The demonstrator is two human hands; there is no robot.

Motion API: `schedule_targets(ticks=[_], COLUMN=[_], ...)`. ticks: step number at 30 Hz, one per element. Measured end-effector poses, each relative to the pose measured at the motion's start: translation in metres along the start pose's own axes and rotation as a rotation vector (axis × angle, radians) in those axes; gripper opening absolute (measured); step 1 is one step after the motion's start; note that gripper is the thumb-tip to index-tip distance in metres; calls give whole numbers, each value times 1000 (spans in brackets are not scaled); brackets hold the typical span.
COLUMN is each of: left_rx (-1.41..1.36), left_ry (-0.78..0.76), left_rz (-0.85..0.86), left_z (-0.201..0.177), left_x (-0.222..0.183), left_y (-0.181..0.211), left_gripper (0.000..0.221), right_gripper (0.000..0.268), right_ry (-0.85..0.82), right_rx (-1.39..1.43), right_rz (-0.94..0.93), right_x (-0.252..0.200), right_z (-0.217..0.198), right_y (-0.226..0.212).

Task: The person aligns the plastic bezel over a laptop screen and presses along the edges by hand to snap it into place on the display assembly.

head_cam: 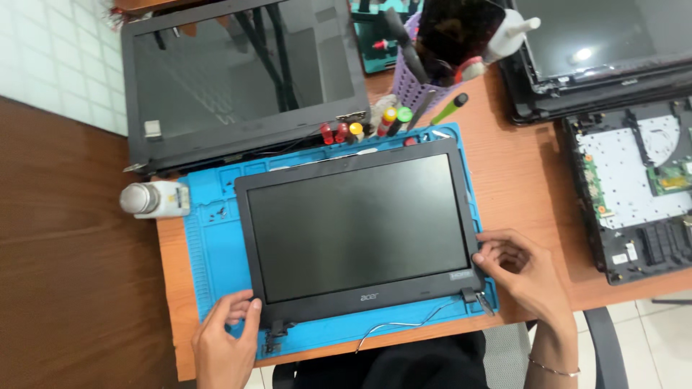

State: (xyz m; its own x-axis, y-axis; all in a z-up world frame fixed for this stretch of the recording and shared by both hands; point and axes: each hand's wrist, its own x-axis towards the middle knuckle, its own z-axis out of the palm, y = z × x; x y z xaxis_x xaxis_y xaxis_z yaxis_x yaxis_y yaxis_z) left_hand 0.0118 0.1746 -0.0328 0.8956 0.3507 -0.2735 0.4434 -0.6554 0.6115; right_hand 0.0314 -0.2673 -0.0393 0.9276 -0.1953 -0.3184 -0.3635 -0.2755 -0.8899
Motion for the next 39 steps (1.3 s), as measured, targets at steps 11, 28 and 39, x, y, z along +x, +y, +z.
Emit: schedule_targets(ticks=[11, 28, 39], left_rx=[29, -37, -146], left_ry=[28, 64, 147], left_rz=[47, 28, 47], left_z=[6, -3, 15], left_x=[0, 4, 22], left_y=[-5, 45, 48], left_gripper=[22, 30, 30], right_gripper=[30, 30, 24], right_ry=[37, 64, 142], right_rx=[-43, -233, -307], right_rz=[31, -40, -54], right_x=[-6, 12, 40], right_z=[8, 12, 27], right_y=[-21, -49, -52])
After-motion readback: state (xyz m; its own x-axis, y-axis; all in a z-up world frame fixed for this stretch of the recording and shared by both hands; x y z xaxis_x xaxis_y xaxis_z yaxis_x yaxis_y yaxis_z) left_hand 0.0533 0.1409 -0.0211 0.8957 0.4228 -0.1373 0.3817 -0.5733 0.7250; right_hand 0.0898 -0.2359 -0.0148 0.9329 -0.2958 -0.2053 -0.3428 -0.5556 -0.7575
